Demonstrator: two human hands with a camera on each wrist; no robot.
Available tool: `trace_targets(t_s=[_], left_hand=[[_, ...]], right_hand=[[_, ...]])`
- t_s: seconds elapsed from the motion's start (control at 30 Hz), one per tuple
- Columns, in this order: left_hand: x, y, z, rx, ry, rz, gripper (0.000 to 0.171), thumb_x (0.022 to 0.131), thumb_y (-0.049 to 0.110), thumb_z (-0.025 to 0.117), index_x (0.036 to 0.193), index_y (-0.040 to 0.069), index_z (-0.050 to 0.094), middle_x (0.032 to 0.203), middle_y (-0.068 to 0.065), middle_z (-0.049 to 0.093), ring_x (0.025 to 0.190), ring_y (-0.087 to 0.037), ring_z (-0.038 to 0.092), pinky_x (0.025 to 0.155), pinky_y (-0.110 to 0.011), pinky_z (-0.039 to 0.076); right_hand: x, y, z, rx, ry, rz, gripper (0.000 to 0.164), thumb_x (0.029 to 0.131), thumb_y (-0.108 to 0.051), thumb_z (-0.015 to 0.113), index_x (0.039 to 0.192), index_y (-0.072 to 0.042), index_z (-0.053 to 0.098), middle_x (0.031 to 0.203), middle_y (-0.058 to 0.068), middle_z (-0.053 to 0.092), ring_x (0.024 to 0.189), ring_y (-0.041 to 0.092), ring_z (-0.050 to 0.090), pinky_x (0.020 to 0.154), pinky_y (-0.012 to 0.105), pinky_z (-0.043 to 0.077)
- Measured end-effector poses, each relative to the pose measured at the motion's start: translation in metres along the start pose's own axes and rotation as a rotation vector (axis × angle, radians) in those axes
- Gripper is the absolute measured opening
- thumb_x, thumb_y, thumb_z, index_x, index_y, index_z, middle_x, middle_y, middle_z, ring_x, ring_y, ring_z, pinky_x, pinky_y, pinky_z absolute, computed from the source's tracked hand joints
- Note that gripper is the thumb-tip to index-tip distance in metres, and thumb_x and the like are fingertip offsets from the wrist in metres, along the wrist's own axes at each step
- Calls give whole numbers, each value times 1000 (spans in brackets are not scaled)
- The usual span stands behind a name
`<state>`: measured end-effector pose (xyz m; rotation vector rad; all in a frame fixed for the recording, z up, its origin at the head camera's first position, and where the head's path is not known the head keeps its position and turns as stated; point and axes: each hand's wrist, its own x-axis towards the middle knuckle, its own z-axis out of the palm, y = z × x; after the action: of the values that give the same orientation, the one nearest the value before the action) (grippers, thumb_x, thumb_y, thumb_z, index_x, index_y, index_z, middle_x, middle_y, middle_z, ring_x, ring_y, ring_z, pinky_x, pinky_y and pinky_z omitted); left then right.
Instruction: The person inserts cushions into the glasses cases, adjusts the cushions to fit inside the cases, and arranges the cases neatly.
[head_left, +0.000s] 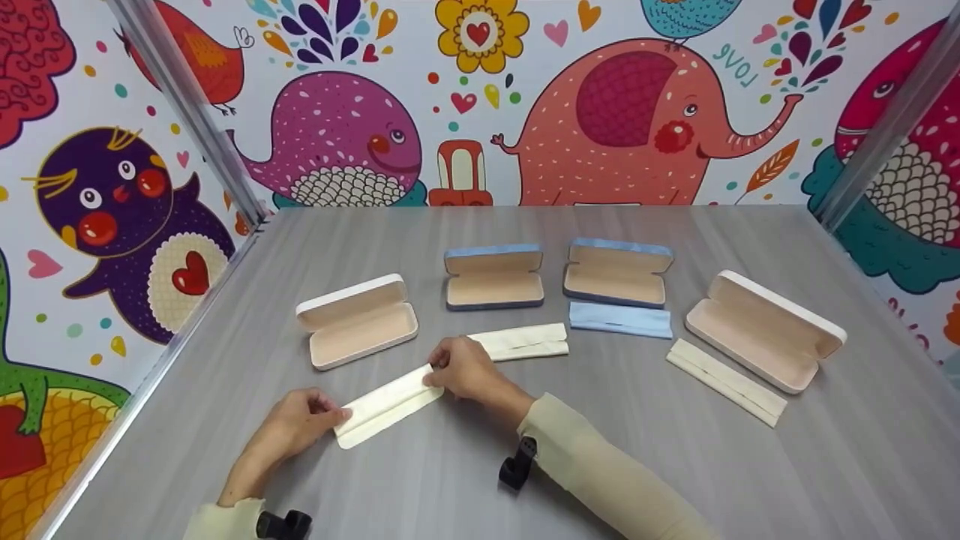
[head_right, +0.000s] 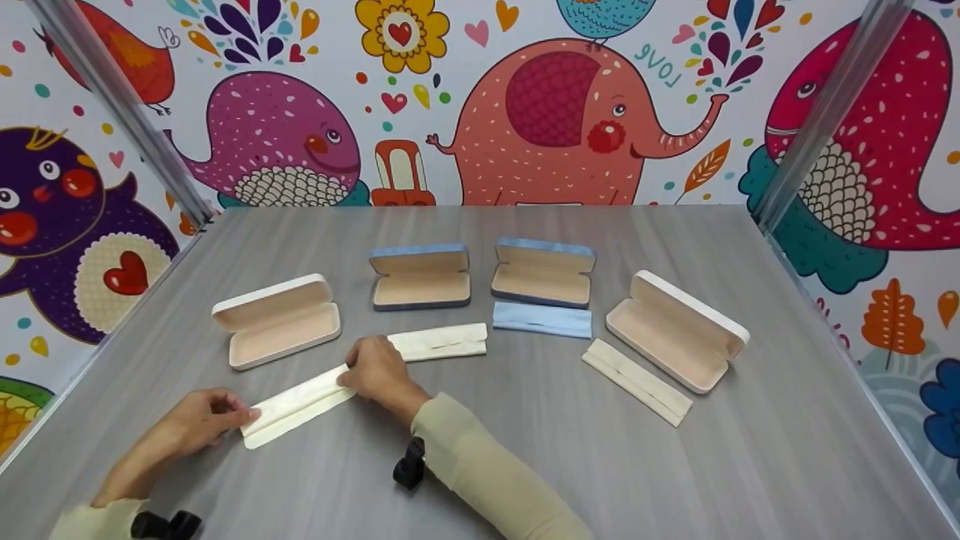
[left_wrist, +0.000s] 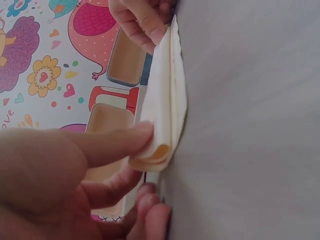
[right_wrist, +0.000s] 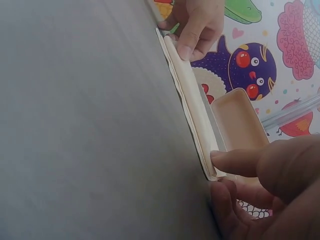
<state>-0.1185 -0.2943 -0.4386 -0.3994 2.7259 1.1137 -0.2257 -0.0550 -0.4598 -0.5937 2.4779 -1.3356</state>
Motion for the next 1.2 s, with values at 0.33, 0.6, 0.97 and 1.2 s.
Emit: trace_targets(t_s=[0.33, 0.6, 0.97, 1.2], left_hand=[[5, -5, -8, -282, -150, 67, 18, 97, 15, 63, 94, -2, 55, 86, -3, 62, 77, -12, 64, 66, -26, 57], [8, -10, -15, -613, -291, 60, 24, 104, 21, 54, 106, 1, 40, 102, -9, 65, 86, -21, 74, 75, -34, 62], [12, -4, -11, -716, -220, 47, 43, 100, 9, 60, 127, -7, 32, 92, -3, 66, 76, -12, 72, 74, -32, 62], [17, -3, -16, -705, -199, 56, 48, 96, 4, 65, 132, -8, 37, 93, -5, 64, 76, -13, 70, 77, -34, 62]], right_hand=[[-2, -3, -1, 79, -27, -4, 10, 81, -5, 77, 79, -4, 67, 66, -7, 53, 52, 6, 47, 46, 18, 37], [4, -6, -2, 332, -78, 80, 12, 87, -7, 67, 83, -7, 56, 74, -3, 56, 63, 7, 52, 56, 18, 45], [12, 0, -1, 503, -75, 169, 20, 88, -3, 71, 102, 3, 58, 82, 3, 64, 62, 9, 57, 53, 19, 50], [19, -2, -3, 494, -108, 187, 31, 87, -1, 73, 115, 4, 62, 91, 7, 69, 68, 10, 59, 58, 21, 51]])
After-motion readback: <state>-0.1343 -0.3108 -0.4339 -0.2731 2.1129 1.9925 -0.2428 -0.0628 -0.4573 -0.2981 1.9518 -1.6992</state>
